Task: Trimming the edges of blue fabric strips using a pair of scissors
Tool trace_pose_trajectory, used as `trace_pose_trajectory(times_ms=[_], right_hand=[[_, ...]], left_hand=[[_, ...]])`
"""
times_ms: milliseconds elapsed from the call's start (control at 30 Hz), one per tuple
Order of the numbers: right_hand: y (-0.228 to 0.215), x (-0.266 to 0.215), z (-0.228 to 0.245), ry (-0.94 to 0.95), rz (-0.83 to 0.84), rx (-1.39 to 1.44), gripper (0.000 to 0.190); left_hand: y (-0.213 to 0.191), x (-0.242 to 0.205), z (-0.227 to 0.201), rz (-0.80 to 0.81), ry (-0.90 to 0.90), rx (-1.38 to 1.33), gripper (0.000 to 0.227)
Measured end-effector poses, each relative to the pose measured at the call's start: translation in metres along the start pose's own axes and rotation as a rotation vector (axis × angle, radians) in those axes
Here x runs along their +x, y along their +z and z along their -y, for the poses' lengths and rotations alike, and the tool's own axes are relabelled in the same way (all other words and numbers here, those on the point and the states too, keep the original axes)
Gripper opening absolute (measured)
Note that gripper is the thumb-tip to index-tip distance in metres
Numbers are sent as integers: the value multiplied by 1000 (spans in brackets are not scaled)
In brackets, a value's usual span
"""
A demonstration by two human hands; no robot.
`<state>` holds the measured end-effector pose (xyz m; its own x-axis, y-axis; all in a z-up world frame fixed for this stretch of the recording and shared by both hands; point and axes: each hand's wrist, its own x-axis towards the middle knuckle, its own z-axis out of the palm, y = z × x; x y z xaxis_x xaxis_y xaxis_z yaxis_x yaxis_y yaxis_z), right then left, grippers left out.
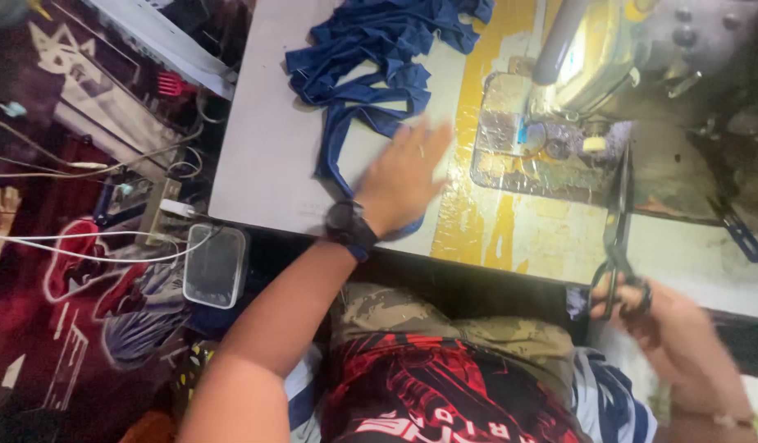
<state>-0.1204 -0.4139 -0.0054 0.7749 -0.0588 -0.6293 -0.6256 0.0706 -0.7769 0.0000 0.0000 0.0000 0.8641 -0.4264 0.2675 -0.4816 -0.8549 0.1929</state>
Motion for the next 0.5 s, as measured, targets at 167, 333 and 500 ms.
trace_pose_trajectory(times_ms=[167, 333, 500], right_hand=[[25, -13, -52, 107, 157, 139, 23], [73, -56, -18, -50, 117, -215, 37], [79, -44, -30, -104, 240, -465, 32]], left_hand=[[-8, -1, -7, 17, 29, -37, 75], [-5, -10, -3, 332, -87, -54, 90], [14, -22, 12, 74, -82, -8, 76]])
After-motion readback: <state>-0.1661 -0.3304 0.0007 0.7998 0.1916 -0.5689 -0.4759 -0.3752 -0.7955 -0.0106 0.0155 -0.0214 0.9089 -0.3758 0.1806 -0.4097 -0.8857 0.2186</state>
